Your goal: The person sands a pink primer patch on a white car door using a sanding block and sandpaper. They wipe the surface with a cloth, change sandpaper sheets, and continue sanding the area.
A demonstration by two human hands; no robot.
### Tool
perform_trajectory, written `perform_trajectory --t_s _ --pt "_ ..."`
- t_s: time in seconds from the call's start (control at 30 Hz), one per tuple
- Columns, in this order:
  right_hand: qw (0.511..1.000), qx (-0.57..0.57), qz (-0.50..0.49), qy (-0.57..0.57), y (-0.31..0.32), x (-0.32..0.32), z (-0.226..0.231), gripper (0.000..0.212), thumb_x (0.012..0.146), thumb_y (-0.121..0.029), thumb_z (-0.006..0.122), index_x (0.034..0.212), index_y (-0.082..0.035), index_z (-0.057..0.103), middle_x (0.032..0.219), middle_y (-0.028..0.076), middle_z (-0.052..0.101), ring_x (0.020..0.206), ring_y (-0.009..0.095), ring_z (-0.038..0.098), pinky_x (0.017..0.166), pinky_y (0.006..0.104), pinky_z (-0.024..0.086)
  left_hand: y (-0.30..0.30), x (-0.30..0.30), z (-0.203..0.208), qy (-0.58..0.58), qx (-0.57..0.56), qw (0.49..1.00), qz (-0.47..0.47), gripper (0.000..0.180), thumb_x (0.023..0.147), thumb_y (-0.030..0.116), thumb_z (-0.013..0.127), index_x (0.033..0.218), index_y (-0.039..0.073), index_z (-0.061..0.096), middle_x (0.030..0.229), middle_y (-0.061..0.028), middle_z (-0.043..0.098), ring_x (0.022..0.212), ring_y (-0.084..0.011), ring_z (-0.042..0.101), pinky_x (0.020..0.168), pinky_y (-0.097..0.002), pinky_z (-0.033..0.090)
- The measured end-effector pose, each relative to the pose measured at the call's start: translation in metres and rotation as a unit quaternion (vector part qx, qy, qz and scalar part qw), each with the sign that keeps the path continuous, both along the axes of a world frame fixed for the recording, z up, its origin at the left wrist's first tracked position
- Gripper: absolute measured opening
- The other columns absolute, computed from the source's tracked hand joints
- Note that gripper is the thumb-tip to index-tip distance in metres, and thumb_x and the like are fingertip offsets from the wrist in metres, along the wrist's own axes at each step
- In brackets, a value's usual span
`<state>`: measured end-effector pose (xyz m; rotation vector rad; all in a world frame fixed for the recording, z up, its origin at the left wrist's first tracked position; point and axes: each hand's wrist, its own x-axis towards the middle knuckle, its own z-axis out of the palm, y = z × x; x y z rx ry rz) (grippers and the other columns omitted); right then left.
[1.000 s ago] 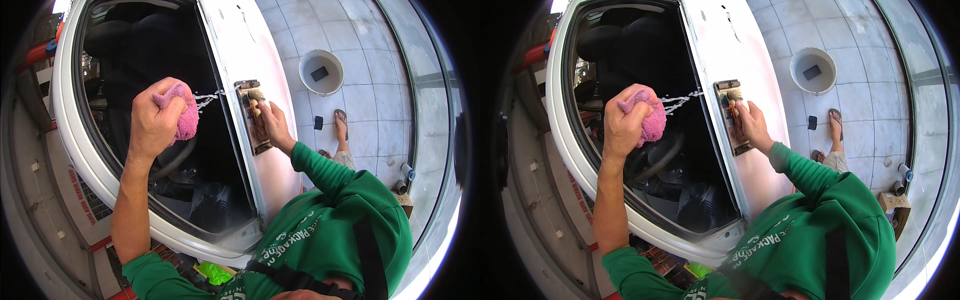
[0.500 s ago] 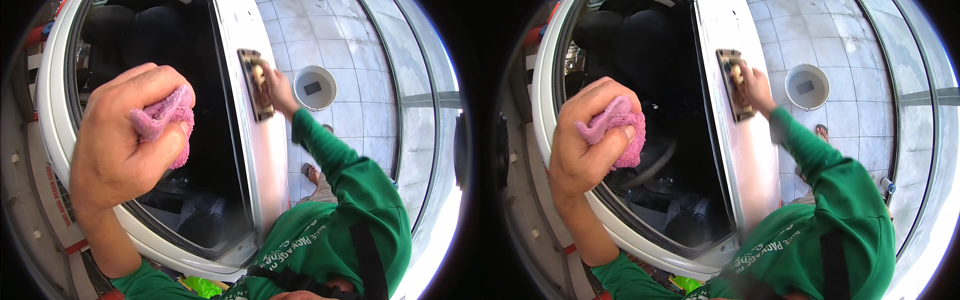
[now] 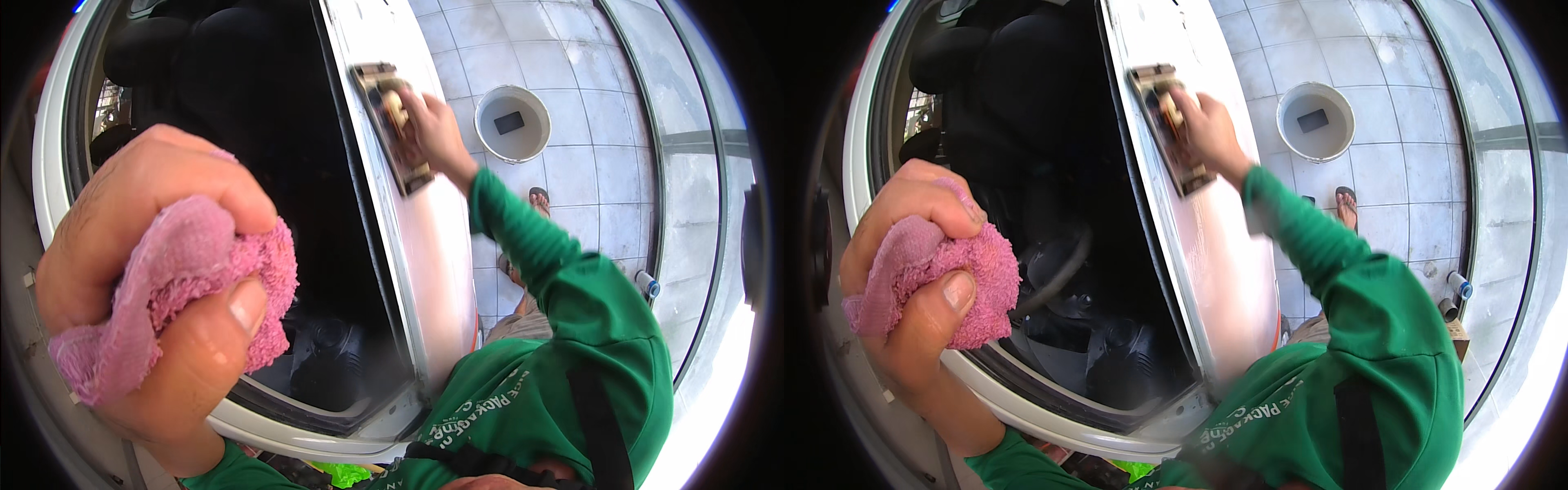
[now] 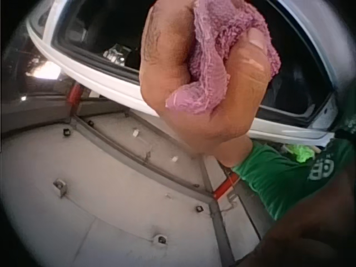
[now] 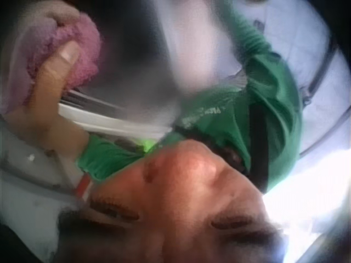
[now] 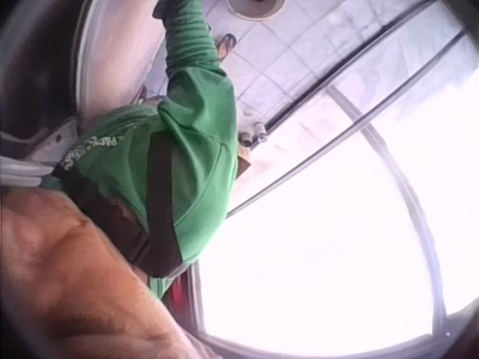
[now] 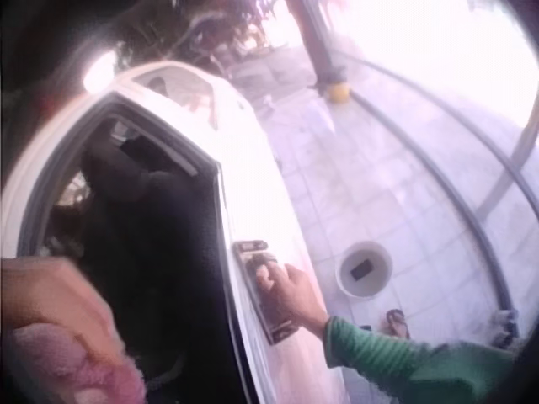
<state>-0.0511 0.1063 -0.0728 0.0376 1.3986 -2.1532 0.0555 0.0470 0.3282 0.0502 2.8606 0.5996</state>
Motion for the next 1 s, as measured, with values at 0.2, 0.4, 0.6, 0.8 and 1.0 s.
perform_trajectory --t_s 0.2,0.4,0.6,0.8,1.0 --pt "0.997 -0.054 -0.042 -0.033 -0.012 -0.074 -0.015 0.048 0.11 -0.046 0.059 0.09 -0.002 0.056 0.063 0.004 0.05 0.048 0.015 0.049 0.041 0.0364 0.042 0.004 -0.022 0.002 -0.019 -0.052 0.998 0.025 0.043 0.074 0.029 0.068 0.106 0.0 0.066 0.108 -0.0174 0.061 0.096 -0.023 0.061 0.087 -0.0352 0.048" --pt "0.997 0.066 0.012 0.044 0.054 0.131 -0.01 0.059 0.108 -0.053 0.059 0.113 0.004 0.07 0.082 0.016 0.071 0.08 0.024 0.071 0.076 0.0408 0.055 -0.008 -0.011 -0.003 0.021 -0.008 0.999 0.024 0.04 0.069 0.023 0.071 0.101 0.0 0.069 0.099 -0.0152 0.064 0.086 -0.0216 0.063 0.079 -0.0335 0.05" --pt "0.991 0.039 -0.053 0.114 -0.008 -0.138 -0.012 0.068 0.11 -0.056 0.049 0.108 0.011 0.058 0.065 0.015 0.064 0.051 0.026 0.07 0.044 0.039 0.058 0.011 -0.027 -0.006 0.018 -0.001 1.0 0.009 0.039 0.069 0.022 0.07 0.101 -0.001 0.069 0.099 -0.0144 0.064 0.086 -0.0204 0.063 0.078 -0.0332 0.05" --pt "0.998 0.016 0.065 -0.004 0.038 0.058 -0.02 0.042 0.11 -0.042 0.059 0.11 0.0 0.063 0.063 0.0 0.054 0.053 0.011 0.055 0.047 0.0284 0.044 -0.005 -0.016 -0.009 0.005 0.017 0.998 0.067 0.038 0.069 0.019 0.069 0.102 0.0 0.068 0.1 -0.0135 0.064 0.087 -0.0208 0.062 0.08 -0.0335 0.05" --pt "0.987 0.127 0.049 0.086 0.041 0.064 -0.041 0.066 0.105 -0.059 0.059 0.108 0.006 0.069 0.087 0.024 0.071 0.085 0.03 0.072 0.079 0.0432 0.055 -0.007 -0.016 -0.006 -0.011 -0.007 1.0 0.005 0.041 0.069 0.025 0.069 0.102 0.0 0.068 0.102 -0.015 0.062 0.089 -0.0217 0.062 0.081 -0.0332 0.049"
